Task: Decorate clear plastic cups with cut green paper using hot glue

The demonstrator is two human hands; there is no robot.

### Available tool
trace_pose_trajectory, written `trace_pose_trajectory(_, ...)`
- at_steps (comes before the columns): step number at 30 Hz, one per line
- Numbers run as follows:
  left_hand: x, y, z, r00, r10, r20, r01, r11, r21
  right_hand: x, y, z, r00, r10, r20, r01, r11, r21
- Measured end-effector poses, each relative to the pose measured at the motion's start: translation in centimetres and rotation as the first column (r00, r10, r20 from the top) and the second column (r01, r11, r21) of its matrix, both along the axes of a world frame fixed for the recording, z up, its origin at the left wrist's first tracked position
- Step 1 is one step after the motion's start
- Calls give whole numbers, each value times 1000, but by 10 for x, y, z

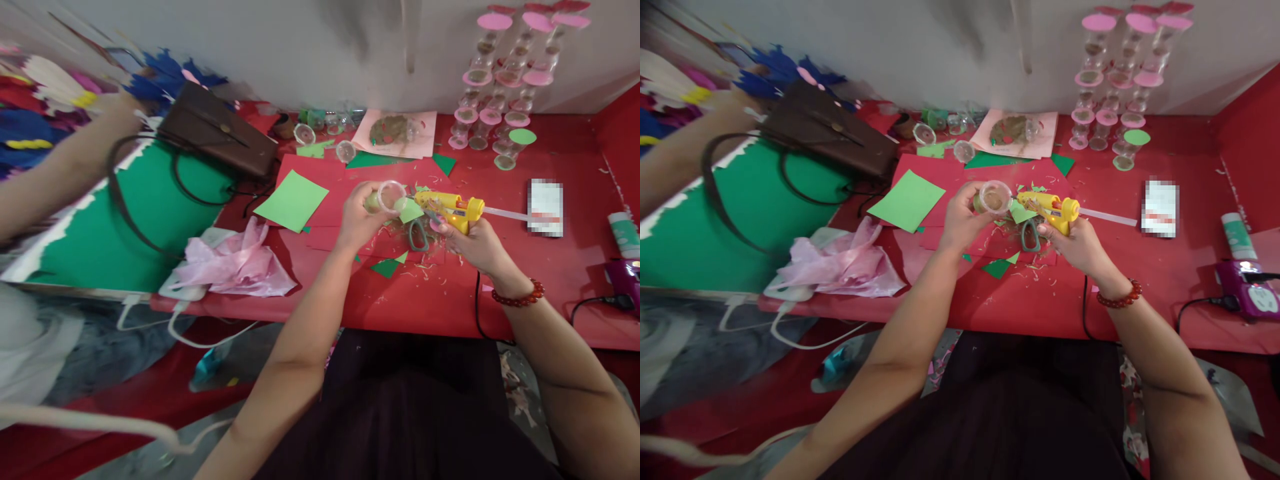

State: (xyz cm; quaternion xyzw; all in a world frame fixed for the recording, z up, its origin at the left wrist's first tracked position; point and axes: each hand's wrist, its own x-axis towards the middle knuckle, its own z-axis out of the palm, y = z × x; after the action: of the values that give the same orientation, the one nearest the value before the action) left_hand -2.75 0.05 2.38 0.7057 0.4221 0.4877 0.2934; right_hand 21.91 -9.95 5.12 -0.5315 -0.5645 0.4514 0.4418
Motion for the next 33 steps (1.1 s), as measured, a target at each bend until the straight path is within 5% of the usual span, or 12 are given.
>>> trace_pose_trajectory(33,5,-9,10,992,-118,-53,119,993,13,-1,0,0,999,-17,-28,17,1000,7)
